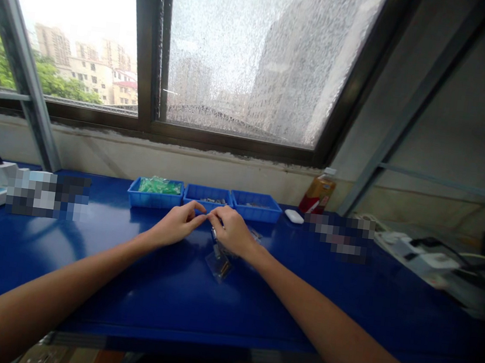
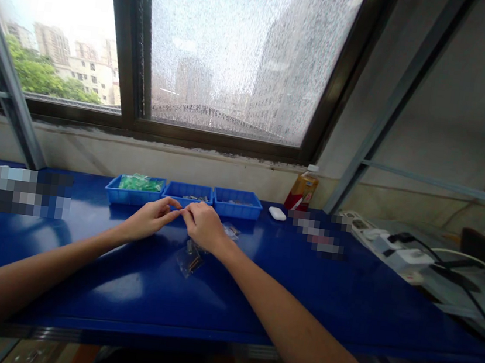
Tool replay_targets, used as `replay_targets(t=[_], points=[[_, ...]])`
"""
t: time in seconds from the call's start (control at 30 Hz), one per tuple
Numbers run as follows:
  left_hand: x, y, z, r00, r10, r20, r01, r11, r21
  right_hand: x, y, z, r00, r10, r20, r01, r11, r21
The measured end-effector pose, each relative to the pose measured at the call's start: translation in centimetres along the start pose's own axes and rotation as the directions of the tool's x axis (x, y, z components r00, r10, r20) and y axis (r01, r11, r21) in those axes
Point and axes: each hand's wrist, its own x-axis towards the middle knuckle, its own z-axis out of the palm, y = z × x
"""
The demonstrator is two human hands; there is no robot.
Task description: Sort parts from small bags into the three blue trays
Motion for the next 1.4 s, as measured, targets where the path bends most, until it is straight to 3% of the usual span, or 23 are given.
replay_targets(t=[0.17,0.4,0.53,0.63,0.7,0.8,0.9,1.0,1.2,1.4], points=[[-0.3,0.2,0.2,0.993,0.114,-0.026,-0.108,0.982,0.154,-0.1,0.2,0.1,0.999,0.033,0.026,-0.035,0.997,0.070],[0.0,0.0,0.0,0.998,0.050,-0.040,-0.043,0.987,0.153,-0.3,-0.4,-0.3,1.000,-0.029,0.008,0.028,0.993,0.114],[0.0,0.2,0.0,0.998,0.054,0.013,-0.055,0.989,0.140,0.0,-0.1,-0.5,0.999,-0.047,-0.020,0.047,0.998,0.034],[-0.5,0.5,0.1,0.989,0.096,0.110,-0.118,0.970,0.214,0.3,0.8,-0.6,0.997,-0.005,-0.080,0.002,0.999,-0.044],[-0.9,1.1,0.2,0.961,0.149,0.232,-0.211,0.940,0.269,0.4,1.9,-0.8,0.989,0.054,-0.139,-0.067,0.993,-0.096],[-1.6,2.1,0.3,0.861,0.277,0.426,-0.414,0.869,0.272,0.6,3.7,-0.9,0.970,0.144,-0.197,-0.176,0.973,-0.151],[-1.9,3.0,0.4,0.796,0.337,0.503,-0.515,0.814,0.270,0.6,4.9,-0.7,0.957,0.204,-0.206,-0.248,0.946,-0.211],[-2.0,3.0,0.4,0.821,0.303,0.484,-0.483,0.820,0.306,0.7,5.3,-0.4,0.950,0.236,-0.204,-0.286,0.920,-0.268],[-1.6,2.2,1.1,0.936,0.102,0.337,-0.231,0.900,0.369,1.1,5.2,0.3,0.947,0.252,-0.200,-0.305,0.897,-0.319],[-1.6,2.8,2.0,0.957,0.052,0.286,-0.170,0.897,0.407,1.5,5.4,0.6,0.937,0.279,-0.211,-0.332,0.899,-0.286]])
